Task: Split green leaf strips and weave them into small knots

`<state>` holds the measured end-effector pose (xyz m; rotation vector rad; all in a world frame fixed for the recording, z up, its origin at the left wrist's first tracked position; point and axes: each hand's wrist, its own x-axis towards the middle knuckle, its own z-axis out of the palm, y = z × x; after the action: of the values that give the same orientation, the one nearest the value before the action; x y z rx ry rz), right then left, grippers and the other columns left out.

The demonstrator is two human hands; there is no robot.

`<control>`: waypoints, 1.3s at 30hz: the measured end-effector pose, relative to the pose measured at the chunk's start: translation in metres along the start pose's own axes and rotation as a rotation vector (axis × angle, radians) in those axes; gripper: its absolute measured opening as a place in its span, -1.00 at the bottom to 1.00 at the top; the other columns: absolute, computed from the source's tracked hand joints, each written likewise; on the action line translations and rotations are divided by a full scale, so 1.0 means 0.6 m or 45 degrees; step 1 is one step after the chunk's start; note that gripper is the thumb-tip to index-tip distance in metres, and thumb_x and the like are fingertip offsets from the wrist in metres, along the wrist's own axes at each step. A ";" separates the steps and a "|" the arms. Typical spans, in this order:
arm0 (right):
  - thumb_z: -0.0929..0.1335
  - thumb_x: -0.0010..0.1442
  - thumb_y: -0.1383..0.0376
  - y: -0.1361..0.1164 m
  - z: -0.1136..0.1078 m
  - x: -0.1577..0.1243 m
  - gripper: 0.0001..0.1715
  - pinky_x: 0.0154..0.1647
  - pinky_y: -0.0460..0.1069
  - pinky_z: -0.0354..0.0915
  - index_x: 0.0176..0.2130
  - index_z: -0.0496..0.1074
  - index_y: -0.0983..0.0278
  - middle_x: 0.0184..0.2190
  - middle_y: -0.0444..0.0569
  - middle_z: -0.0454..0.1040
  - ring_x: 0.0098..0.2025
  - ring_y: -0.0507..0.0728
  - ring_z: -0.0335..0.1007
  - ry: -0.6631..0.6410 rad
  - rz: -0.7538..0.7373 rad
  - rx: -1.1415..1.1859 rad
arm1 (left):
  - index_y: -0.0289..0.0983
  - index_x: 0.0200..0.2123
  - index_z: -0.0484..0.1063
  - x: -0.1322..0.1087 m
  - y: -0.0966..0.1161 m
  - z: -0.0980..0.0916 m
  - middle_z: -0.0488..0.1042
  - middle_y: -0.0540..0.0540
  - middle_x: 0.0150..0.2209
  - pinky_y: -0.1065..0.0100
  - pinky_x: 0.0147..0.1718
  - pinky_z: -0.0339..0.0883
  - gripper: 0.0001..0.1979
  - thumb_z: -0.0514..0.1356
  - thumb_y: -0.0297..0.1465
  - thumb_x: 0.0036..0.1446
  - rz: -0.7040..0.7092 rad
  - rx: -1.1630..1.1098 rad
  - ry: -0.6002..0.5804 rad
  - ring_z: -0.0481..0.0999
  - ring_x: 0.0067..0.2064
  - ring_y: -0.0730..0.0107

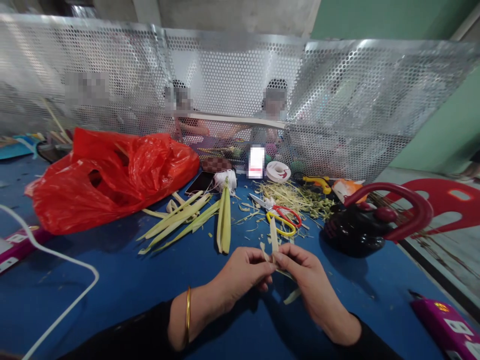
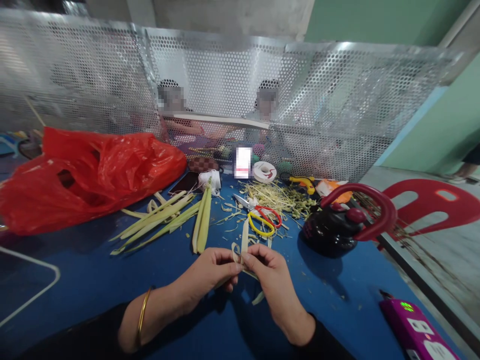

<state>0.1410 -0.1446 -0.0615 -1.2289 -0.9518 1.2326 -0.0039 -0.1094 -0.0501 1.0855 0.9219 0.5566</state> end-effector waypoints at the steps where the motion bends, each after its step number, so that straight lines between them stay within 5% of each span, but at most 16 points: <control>1: 0.51 -0.03 0.14 0.000 -0.001 0.000 -0.72 -0.40 -0.09 0.20 -0.51 0.46 0.29 -0.57 -0.17 0.41 -0.48 0.01 0.24 0.002 0.003 0.003 | -0.30 -0.56 0.41 0.000 0.000 0.000 0.39 0.04 -0.64 0.48 -0.55 0.23 -0.84 0.27 -0.33 -0.13 -0.005 -0.004 0.006 0.32 -0.62 0.56; 24: 0.48 0.03 0.13 0.005 -0.010 -0.001 -0.71 -0.50 -0.12 0.20 -0.48 0.40 0.27 -0.59 -0.20 0.34 -0.54 -0.02 0.24 -0.069 0.033 0.021 | -0.34 -0.52 0.41 -0.011 0.014 0.007 0.37 0.05 -0.62 0.53 -0.59 0.21 -0.86 0.22 -0.37 -0.06 -0.069 0.012 -0.019 0.33 -0.63 0.60; 39: 0.47 0.05 0.07 0.012 -0.001 0.012 -0.66 -0.44 -0.08 0.22 -0.32 0.53 0.31 -0.53 -0.10 0.44 -0.47 0.03 0.31 -0.094 0.044 0.090 | -0.36 -0.43 0.47 -0.009 0.035 -0.027 0.46 -0.01 -0.56 0.50 -0.58 0.22 -0.82 0.23 -0.34 -0.07 -0.041 0.010 -0.081 0.36 -0.63 0.58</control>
<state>0.1412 -0.1384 -0.0695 -1.1554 -0.9359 1.3360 -0.0194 -0.0973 -0.0313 1.0873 0.8856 0.4898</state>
